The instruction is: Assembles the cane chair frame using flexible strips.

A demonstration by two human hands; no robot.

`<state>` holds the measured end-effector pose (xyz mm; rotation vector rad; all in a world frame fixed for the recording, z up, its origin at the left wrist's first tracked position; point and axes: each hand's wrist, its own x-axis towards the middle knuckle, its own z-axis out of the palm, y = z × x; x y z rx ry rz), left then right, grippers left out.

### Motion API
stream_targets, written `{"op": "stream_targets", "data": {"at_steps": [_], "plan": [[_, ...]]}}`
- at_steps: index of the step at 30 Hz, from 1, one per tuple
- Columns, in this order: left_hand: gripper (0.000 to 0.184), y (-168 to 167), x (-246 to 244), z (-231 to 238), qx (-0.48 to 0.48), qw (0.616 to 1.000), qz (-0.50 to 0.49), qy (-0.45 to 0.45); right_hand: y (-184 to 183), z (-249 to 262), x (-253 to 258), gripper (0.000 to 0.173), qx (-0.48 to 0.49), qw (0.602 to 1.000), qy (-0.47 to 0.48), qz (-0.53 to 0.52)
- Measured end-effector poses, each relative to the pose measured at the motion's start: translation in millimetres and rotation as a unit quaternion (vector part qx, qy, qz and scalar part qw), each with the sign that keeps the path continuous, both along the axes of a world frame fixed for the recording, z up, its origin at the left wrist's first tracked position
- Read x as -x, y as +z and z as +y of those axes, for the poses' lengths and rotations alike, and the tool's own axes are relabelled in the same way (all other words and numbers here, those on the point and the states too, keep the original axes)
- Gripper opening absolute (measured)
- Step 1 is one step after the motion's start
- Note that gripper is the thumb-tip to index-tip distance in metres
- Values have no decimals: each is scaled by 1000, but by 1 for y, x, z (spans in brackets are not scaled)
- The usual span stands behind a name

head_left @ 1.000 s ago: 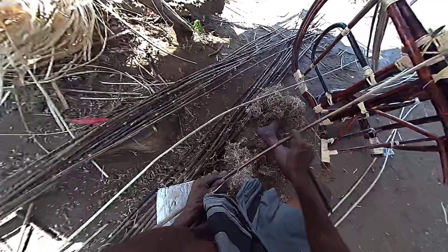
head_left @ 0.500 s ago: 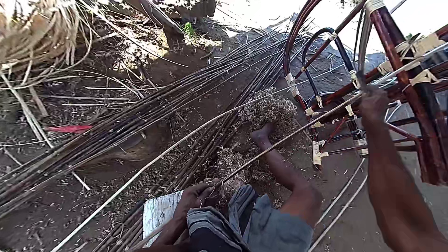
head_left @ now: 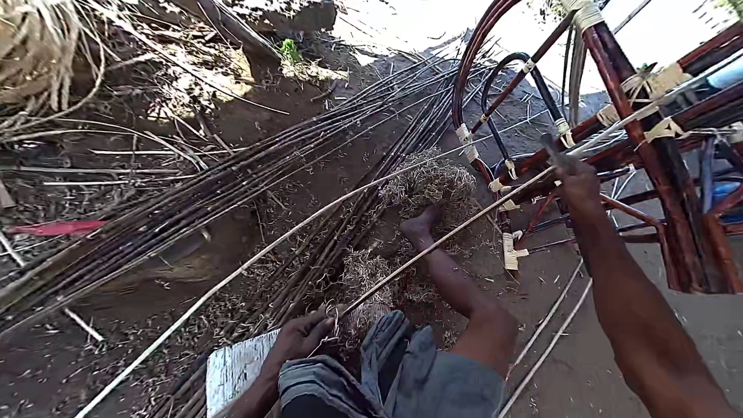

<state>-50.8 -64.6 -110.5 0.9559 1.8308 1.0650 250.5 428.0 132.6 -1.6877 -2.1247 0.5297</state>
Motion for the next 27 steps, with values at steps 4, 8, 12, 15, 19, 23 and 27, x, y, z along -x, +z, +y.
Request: {"op": "stream_targets", "data": {"at_steps": [4, 8, 12, 15, 19, 23, 27], "plan": [[34, 3, 2, 3, -6, 1000, -9, 14, 9, 11, 11, 38, -72, 993, -69, -62], [32, 11, 1, 5, 31, 999, -43, 9, -111, -284, 106, 39, 27, 986, 125, -109], [27, 13, 2, 3, 27, 997, -68, 9, -147, -368, 152, 42, 188, 943, 269, -58], [36, 7, 7, 0, 18, 998, -59, -3, -83, -243, 100, 37, 173, 966, 194, -12], [35, 2, 6, 1, 12, 999, -49, 2, 6, 13, 0, 37, -8, 1000, -15, 2], [33, 10, 10, 11, -1, 999, -44, 11, 3, -10, 28, 37, -57, 994, -52, -73], [29, 25, 7, 14, 45, 997, -55, -16, -128, -291, 123, 40, 30, 985, 100, -134]]}}
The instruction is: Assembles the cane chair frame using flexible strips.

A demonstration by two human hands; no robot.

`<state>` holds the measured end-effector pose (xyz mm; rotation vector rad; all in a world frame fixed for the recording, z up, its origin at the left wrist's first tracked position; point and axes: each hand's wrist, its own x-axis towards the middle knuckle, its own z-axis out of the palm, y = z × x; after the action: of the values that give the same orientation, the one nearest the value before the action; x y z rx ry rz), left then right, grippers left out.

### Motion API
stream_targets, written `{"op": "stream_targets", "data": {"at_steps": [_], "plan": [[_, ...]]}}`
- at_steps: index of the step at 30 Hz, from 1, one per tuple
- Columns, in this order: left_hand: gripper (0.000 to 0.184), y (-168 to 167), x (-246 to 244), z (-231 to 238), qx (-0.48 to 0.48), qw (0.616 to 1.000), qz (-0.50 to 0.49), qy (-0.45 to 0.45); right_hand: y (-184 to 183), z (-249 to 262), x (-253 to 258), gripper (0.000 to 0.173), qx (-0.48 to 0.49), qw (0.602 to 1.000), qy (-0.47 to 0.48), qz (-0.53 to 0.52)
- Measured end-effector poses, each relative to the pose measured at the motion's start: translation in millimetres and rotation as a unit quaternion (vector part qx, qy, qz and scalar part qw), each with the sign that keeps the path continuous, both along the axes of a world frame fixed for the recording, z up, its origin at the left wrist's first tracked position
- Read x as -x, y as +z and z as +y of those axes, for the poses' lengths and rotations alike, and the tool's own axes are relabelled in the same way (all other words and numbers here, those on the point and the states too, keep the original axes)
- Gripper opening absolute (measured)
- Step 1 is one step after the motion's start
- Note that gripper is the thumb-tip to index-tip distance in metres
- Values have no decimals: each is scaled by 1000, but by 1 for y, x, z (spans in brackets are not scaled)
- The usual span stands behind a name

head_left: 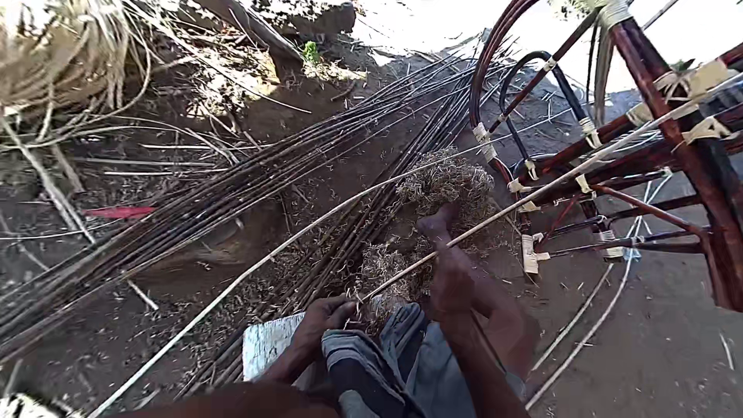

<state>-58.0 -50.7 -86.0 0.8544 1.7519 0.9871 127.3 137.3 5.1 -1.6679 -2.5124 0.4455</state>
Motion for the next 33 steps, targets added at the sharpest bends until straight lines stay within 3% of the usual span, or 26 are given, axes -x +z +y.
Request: {"op": "stream_targets", "data": {"at_steps": [2, 4, 5, 7, 11, 13, 15, 17, 19, 20, 22, 24, 26, 28, 30, 32, 33], "plan": [[27, 0, 3, -5, -4, 1000, 16, -9, -22, -78, 32, 43, 93, 993, 76, 11], [29, -2, 3, -1, -25, 999, 22, -28, -14, -67, 29, 41, 216, 967, 133, 27], [31, -2, 4, -1, -30, 999, 17, -34, -6, -39, 15, 38, 246, 956, 144, 69], [34, -5, 8, -1, -37, 999, 6, -28, 24, 50, -24, 34, 143, 971, 122, 147], [36, -11, 9, 0, -36, 999, 0, -29, 126, 295, -111, 38, -11, 978, -100, 183], [39, -13, 10, 0, -33, 999, 8, -36, 143, 340, -125, 36, -75, 973, -149, 157], [39, -13, 12, 7, -26, 999, 9, -28, 124, 279, -88, 37, -88, 982, -138, 97], [35, -12, 9, 8, -18, 1000, 3, -18, 85, 134, -32, 45, 44, 995, -82, -26], [31, -9, 8, 6, -7, 1000, -9, -16, 1, -3, 5, 39, 4, 1000, 12, 5], [29, -7, 7, 4, 2, 1000, -16, -21, -18, -52, 22, 41, 51, 998, 46, 13], [28, -7, 8, 4, 10, 999, -30, -28, -23, -78, 36, 42, 177, 979, 95, 35], [30, -8, 7, 4, -5, 999, -41, -22, -3, -33, 17, 36, 268, 951, 115, 105], [33, -13, 9, 1, -16, 998, -54, -21, 31, 54, -24, 34, 147, 971, 91, 168], [35, -17, 11, 1, -27, 999, -41, -24, 77, 184, -68, 37, 27, 982, -9, 185], [41, -24, 12, 0, -45, 998, -6, -37, 123, 303, -112, 37, -28, 975, -114, 188], [42, -25, 10, -2, -48, 998, 4, -34, 141, 350, -130, 36, -92, 967, -165, 169], [42, -24, 10, -1, -46, 999, 3, -24, 135, 331, -118, 36, -110, 969, -170, 139]]}}
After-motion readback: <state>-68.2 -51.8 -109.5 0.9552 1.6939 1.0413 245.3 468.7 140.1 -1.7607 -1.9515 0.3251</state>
